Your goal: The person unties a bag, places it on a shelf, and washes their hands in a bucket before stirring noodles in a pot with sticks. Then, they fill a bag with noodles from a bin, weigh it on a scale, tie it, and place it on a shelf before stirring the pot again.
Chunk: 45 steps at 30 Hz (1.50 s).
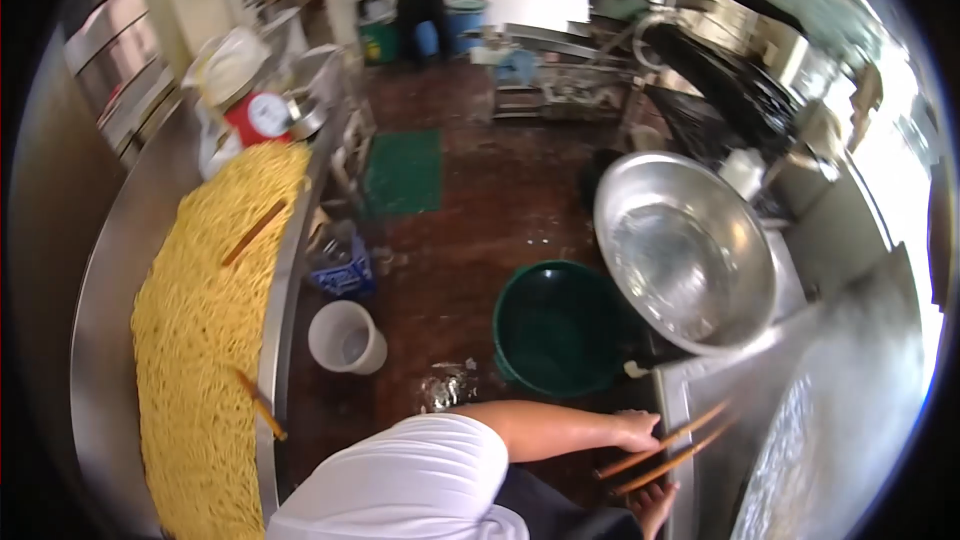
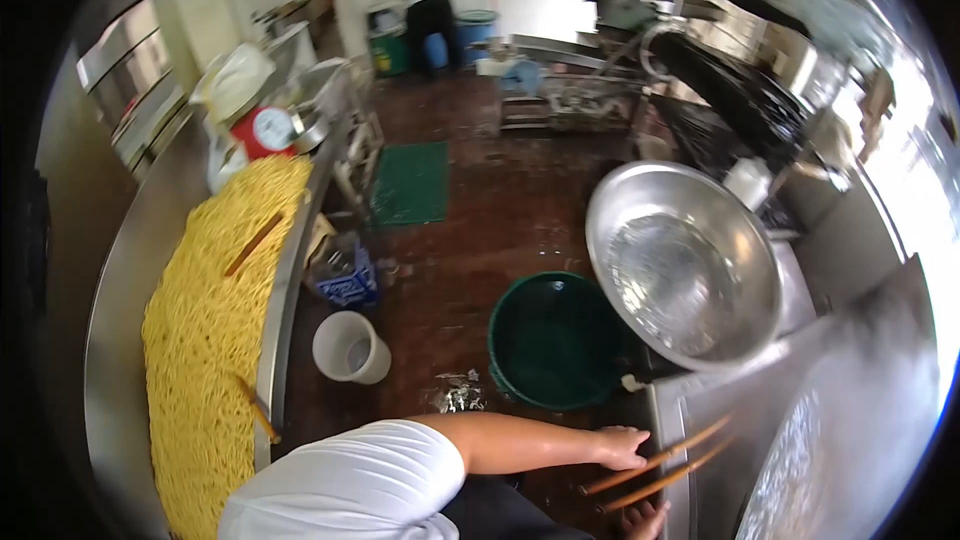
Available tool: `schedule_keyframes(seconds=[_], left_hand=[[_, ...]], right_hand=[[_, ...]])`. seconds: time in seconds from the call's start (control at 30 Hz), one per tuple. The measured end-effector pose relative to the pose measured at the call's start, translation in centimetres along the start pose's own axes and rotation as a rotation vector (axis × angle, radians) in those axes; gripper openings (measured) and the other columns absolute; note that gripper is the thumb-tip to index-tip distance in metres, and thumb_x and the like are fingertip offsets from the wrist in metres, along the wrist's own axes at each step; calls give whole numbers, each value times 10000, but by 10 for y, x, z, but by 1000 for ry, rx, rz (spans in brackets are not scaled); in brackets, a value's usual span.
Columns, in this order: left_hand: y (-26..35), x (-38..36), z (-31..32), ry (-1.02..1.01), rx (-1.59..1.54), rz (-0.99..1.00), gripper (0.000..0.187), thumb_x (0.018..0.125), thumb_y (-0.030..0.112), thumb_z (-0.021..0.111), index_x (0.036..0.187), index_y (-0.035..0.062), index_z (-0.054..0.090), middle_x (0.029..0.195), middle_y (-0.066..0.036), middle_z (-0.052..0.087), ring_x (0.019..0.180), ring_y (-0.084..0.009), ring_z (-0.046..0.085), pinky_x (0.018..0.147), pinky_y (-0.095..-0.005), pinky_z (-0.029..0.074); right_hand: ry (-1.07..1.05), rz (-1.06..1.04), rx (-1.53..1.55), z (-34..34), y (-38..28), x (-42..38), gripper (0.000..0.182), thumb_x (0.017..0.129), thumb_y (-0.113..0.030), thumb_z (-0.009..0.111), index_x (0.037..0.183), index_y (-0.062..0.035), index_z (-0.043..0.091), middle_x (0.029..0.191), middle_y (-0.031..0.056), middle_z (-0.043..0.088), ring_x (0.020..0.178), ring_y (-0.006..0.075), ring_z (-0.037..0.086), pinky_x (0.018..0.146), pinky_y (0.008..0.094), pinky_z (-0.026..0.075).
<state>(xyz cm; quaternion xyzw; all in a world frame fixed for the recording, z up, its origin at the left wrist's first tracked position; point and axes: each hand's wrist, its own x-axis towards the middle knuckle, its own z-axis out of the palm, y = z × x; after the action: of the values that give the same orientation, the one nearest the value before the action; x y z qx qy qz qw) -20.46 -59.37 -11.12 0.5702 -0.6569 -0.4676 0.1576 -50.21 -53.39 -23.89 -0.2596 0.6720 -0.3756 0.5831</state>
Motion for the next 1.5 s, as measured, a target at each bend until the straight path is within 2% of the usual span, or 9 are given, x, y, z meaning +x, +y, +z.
schedule_keyframes(seconds=[0.03, 0.07, 0.2, 0.23, 0.53, 0.8, 1.0, 1.27, 1.5], left_hand=[[-21, -14, -17, -52, -33, 45, 749, 827, 418, 645, 1400, -11, 429, 1264, -255, 584, 1166, -384, 578, 988, -447, 465], [-46, -21, -37, -111, -63, 91, 731, 832, 421, 647, 1382, -18, 450, 1267, -252, 586, 1165, -376, 584, 990, -434, 465], [-137, -122, -134, 73, -275, -84, 623, 902, 366, 636, 1351, -36, 477, 1275, -226, 599, 1158, -301, 607, 955, -358, 488], [-154, -151, -156, 159, -351, -100, 612, 921, 368, 625, 1362, -26, 468, 1284, -217, 596, 1161, -279, 607, 947, -353, 491], [-239, -425, -345, 866, -759, -24, 538, 923, 189, 673, 1396, 40, 463, 1270, -148, 602, 1150, -194, 583, 965, -335, 473], [-287, -613, -518, 1752, -507, -304, 455, 895, 192, 644, 1311, 38, 543, 1151, -88, 652, 983, -158, 629, 830, -302, 490], [-425, -683, -672, 2134, -238, -635, 779, 786, 176, 698, 1463, 23, 346, 1422, -151, 476, 1166, -235, 545, 905, -352, 468], [-567, -750, -770, 2242, -140, -957, 950, 638, 106, 697, 1479, -49, 283, 1456, -261, 410, 1312, -353, 430, 1071, -397, 368], [-574, -740, -792, 2248, -337, -708, 544, 789, 73, 639, 1303, -9, 479, 1170, -71, 609, 1056, -162, 584, 935, -311, 466]], right_hand=[[182, -40, -81, -1, -23, -12, 775, 880, -713, 473, 1447, -191, 388, 1333, 104, 533, 952, 267, 593, 695, 368, 471], [311, -105, -105, 69, -107, -102, 544, 968, -420, 540, 1316, -2, 542, 1236, 228, 601, 1005, 357, 615, 843, 470, 508], [156, -537, -172, 121, -154, -55, 463, 936, -358, 609, 1204, 19, 604, 1111, 204, 658, 901, 304, 639, 755, 380, 518], [-26, -482, -257, 86, -132, 75, 620, 928, -517, 576, 1427, -179, 427, 1217, 51, 577, 895, 169, 558, 666, 282, 427], [-833, -843, -649, 635, -202, -112, 417, 863, -40, 679, 1262, -16, 560, 1133, 76, 607, 873, 107, 594, 754, 230, 492], [-1410, -1047, -667, 914, -182, -251, 262, 851, -72, 701, 1105, -23, 663, 930, 65, 618, 764, 99, 606, 647, 235, 493], [-1853, -1222, -409, 1119, -231, -349, 243, 856, -75, 709, 1092, -33, 672, 1014, 57, 646, 796, 98, 592, 682, 226, 473], [-2121, -988, -50, 1369, -280, -433, 178, 887, -41, 680, 1055, 16, 675, 945, 21, 661, 817, 65, 579, 744, 207, 465], [-2425, -1133, 166, 1477, -279, -529, 290, 906, -136, 646, 1150, 21, 634, 1063, 105, 683, 875, 137, 643, 788, 270, 502]])
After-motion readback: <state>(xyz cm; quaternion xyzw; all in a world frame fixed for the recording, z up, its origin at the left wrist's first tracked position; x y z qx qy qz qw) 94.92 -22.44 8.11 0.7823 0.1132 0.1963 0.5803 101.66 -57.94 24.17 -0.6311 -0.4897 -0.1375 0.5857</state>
